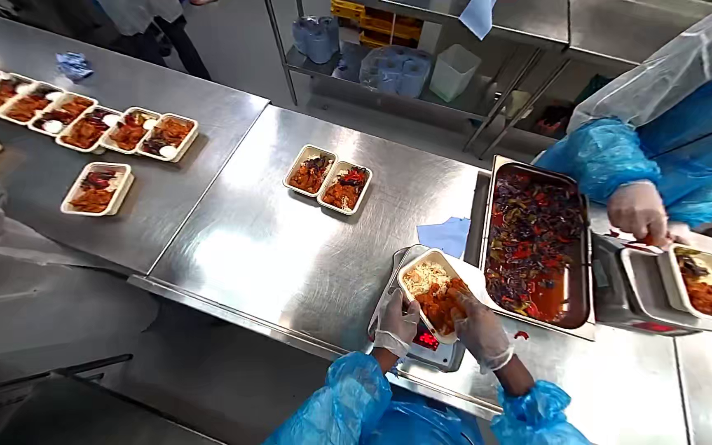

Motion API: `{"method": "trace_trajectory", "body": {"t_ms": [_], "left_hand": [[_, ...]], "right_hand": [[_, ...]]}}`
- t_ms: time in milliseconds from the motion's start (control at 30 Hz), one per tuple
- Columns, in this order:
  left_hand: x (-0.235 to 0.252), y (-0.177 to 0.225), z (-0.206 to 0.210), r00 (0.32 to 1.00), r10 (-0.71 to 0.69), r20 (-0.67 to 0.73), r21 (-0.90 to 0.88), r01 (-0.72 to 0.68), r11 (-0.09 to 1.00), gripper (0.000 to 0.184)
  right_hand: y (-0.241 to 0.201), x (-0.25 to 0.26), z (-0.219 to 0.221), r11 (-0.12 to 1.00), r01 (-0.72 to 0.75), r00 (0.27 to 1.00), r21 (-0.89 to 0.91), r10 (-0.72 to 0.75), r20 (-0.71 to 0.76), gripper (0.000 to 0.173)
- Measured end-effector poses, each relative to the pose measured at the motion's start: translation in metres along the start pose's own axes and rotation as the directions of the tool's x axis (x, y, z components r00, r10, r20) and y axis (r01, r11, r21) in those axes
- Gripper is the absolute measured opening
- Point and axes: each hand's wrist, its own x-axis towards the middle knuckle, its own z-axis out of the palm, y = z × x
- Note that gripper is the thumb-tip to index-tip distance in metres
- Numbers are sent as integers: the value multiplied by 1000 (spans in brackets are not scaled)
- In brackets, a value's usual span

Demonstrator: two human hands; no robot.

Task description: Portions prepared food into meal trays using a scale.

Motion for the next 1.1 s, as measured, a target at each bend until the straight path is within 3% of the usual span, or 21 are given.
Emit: {"method": "trace_trajectory", "body": {"t_ms": [133, 233, 400, 500, 667, 767, 967, 1100], "left_hand": [[2, -1, -7, 1000, 10, 8, 3, -10, 1000, 24], [6, -2, -13, 1000, 3, 22, 6, -3, 1000, 24], [3, 1, -24, 995, 34, 92, 87, -42, 995, 28], [3, 1, -35, 990, 67, 120, 86, -78, 993, 26], [10, -5, -37, 979, 154, 137, 85, -167, 982, 27], [-3, 8, -48, 981, 70, 178, 102, -89, 991, 26], [-8, 39, -70, 971, 26, 238, 82, -46, 996, 26], [35, 28, -47, 952, 52, 301, 120, -92, 989, 31]], "right_hand": [[-7, -5, -7, 1000, 3, 1000, -3, -3, -5, 38], [-16, -12, -10, 1000, -2, 994, -22, -1, -111, 39], [-19, -3, -5, 998, -51, 999, -40, 51, -16, 43], [-21, -9, -11, 997, 64, 986, 34, -58, -156, 34], [-23, 0, 17, 980, 196, 961, 7, -191, -198, 17], [-24, 10, 40, 967, 245, 943, -63, -253, -216, 10], [-18, 6, 23, 938, 347, 930, 9, -343, -132, 21], [-3, 3, 19, 935, 353, 934, -9, -353, -59, 35]]}}
